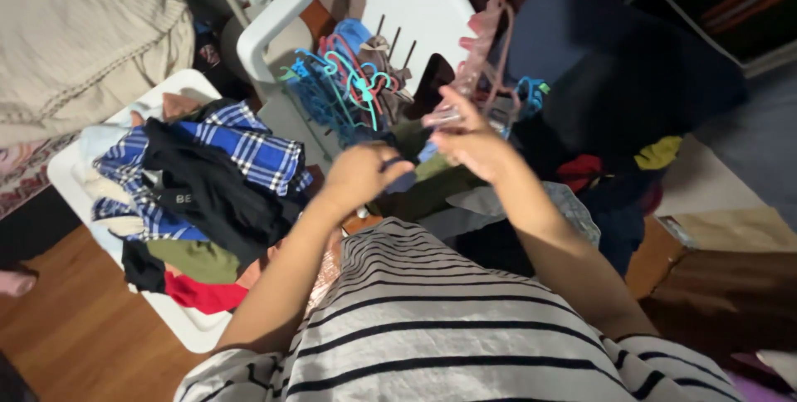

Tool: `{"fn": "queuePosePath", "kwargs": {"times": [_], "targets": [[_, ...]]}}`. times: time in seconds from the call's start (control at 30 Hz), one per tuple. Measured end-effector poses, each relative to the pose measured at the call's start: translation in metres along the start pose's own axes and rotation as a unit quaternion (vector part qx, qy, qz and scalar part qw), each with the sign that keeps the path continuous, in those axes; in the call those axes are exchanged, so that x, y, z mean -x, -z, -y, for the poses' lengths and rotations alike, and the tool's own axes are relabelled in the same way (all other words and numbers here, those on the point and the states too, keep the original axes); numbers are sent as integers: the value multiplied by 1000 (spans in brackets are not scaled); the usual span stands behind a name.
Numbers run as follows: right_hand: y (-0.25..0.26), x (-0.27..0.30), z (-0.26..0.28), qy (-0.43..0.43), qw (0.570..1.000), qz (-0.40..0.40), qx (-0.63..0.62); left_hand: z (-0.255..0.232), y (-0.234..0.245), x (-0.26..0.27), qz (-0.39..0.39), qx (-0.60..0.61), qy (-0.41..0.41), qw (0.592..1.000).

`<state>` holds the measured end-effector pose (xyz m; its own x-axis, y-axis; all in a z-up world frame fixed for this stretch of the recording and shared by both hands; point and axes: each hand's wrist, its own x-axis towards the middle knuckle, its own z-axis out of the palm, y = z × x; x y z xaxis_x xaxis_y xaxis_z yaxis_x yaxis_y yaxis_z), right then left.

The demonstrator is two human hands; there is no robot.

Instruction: Sort various items of clothing and laundry hangers from a pile into separate groups or containers.

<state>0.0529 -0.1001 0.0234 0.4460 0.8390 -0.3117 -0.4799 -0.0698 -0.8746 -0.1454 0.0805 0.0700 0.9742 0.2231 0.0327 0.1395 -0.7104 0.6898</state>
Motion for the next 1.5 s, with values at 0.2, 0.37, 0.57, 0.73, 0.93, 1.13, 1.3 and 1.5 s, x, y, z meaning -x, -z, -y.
{"fn": "queuePosePath", "kwargs": {"times": [0.2, 0.37, 0.57, 0.73, 0.93, 1.13, 1.3, 1.5], "targets": [[37, -8, -4, -13, 974, 44, 224, 31, 80, 44, -153, 145, 105, 972], [41, -36, -46, 28, 925, 64, 374, 19, 193, 120, -358, 114, 93, 922], [13, -78, -73, 49, 832, -49, 551, 67, 263, 159, -515, 122, 108, 842], [10, -145, -127, 70, 821, -80, 562, 208, 204, 157, -363, -552, 294, 691], [29, -245, -218, 145, 815, -146, 541, 172, 75, 112, -205, -335, 298, 870], [4, -289, -243, 338, 768, -156, 522, 192, 36, 125, -129, -396, 325, 849], [6, -301, -270, 200, 815, -135, 527, 192, 34, 125, -136, -395, 324, 849], [39, -316, -327, 84, 813, -141, 559, 214, 13, 129, -184, -401, 340, 830]]}}
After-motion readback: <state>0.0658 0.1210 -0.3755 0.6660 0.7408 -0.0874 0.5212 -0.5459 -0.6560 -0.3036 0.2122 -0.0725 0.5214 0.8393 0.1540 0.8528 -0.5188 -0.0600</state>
